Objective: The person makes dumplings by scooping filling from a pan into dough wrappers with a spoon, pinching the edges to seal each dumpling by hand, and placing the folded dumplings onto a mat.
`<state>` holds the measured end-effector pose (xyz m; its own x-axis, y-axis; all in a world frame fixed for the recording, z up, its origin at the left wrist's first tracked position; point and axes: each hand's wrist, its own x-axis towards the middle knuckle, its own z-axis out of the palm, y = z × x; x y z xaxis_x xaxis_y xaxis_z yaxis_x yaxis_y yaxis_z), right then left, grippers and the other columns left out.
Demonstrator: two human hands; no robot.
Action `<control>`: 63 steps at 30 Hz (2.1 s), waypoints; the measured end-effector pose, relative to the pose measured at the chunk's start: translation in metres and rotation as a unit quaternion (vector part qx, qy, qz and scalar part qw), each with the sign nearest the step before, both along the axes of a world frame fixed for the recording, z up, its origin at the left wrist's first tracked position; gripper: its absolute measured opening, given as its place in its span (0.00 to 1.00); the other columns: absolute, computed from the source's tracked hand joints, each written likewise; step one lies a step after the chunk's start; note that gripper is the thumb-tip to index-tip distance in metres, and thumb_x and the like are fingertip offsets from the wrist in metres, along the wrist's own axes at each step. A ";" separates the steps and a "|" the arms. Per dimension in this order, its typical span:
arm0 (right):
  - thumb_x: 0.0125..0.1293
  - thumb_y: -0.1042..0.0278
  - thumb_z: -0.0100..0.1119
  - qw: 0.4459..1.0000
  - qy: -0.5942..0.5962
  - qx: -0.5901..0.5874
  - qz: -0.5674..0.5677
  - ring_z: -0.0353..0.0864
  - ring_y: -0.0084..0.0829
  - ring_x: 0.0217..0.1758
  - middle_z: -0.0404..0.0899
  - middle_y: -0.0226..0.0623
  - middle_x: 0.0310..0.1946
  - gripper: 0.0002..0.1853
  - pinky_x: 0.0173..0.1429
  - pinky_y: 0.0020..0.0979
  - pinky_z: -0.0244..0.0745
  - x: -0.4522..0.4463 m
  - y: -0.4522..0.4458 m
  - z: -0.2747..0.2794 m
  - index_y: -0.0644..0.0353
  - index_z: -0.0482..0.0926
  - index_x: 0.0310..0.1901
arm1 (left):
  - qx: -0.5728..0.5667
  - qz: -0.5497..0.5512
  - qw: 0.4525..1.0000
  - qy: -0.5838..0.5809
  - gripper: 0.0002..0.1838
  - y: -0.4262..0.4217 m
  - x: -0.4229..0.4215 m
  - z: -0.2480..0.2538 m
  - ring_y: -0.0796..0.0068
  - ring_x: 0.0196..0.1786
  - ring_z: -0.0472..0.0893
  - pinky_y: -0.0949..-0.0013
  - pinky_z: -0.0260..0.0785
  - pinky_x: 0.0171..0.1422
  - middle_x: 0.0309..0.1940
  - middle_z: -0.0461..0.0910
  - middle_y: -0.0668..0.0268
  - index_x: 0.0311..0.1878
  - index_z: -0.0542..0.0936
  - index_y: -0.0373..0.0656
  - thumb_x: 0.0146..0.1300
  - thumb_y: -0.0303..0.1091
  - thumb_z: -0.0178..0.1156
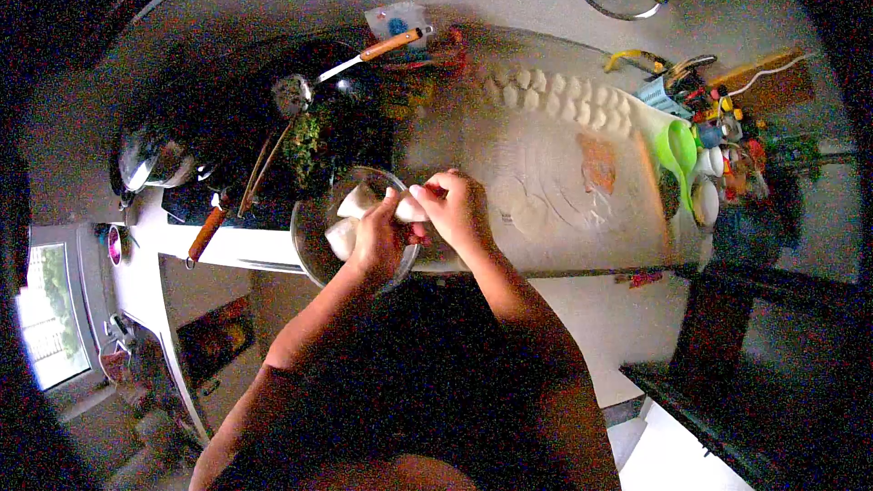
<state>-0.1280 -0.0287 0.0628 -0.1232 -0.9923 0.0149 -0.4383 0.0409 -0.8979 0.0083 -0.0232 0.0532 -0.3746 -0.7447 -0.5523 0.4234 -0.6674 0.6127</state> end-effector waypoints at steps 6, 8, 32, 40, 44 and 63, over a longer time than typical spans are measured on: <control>0.58 0.67 0.60 0.958 -0.174 0.228 -0.026 0.68 0.17 0.14 0.75 0.30 0.17 0.09 0.15 0.19 0.61 -0.001 0.002 0.012 0.65 0.78 0.28 | 0.008 0.001 1.000 -0.030 0.25 0.003 -0.001 -0.011 0.73 0.20 0.74 0.68 0.73 0.28 0.25 0.76 0.61 0.38 0.74 0.36 0.68 0.51 0.38; 0.57 0.66 0.60 0.947 -0.193 0.253 -0.036 0.68 0.17 0.14 0.74 0.30 0.17 0.09 0.15 0.19 0.61 -0.002 0.002 0.005 0.65 0.78 0.28 | -0.020 -0.024 0.999 -0.028 0.25 0.003 -0.002 -0.017 0.73 0.20 0.74 0.67 0.73 0.29 0.25 0.76 0.61 0.38 0.74 0.36 0.68 0.50 0.38; 0.62 0.38 0.45 0.844 -0.387 0.334 0.163 0.68 0.22 0.16 0.73 0.28 0.20 0.24 0.19 0.22 0.59 -0.007 0.011 -0.016 0.55 0.75 0.32 | 0.070 -0.155 0.985 0.040 0.17 -0.011 0.009 0.018 0.64 0.30 0.79 0.64 0.75 0.26 0.33 0.78 0.59 0.45 0.72 0.39 0.65 0.41 0.39; 0.67 0.46 0.41 0.848 -0.400 0.314 0.149 0.64 0.16 0.16 0.72 0.25 0.21 0.21 0.20 0.20 0.57 -0.006 0.018 0.007 0.54 0.76 0.36 | 0.066 -0.230 0.969 0.066 0.19 -0.016 0.015 0.021 0.60 0.33 0.80 0.59 0.75 0.34 0.34 0.79 0.56 0.45 0.73 0.37 0.67 0.43 0.39; 0.70 0.47 0.34 0.887 -0.367 0.219 0.175 0.64 0.14 0.17 0.73 0.26 0.24 0.24 0.21 0.18 0.61 0.000 0.023 0.026 0.55 0.72 0.51 | 0.031 -0.147 0.988 -0.019 0.18 -0.007 0.006 0.054 0.57 0.34 0.80 0.58 0.75 0.35 0.37 0.78 0.54 0.44 0.73 0.34 0.67 0.40 0.41; 0.68 0.42 0.35 0.884 -0.425 0.134 0.142 0.72 0.18 0.35 0.73 0.30 0.42 0.26 0.28 0.23 0.70 -0.156 0.068 -0.004 0.50 0.62 0.59 | -0.094 -0.235 0.962 -0.104 0.17 0.013 -0.144 0.039 0.67 0.39 0.77 0.67 0.71 0.45 0.37 0.77 0.60 0.46 0.73 0.35 0.66 0.40 0.47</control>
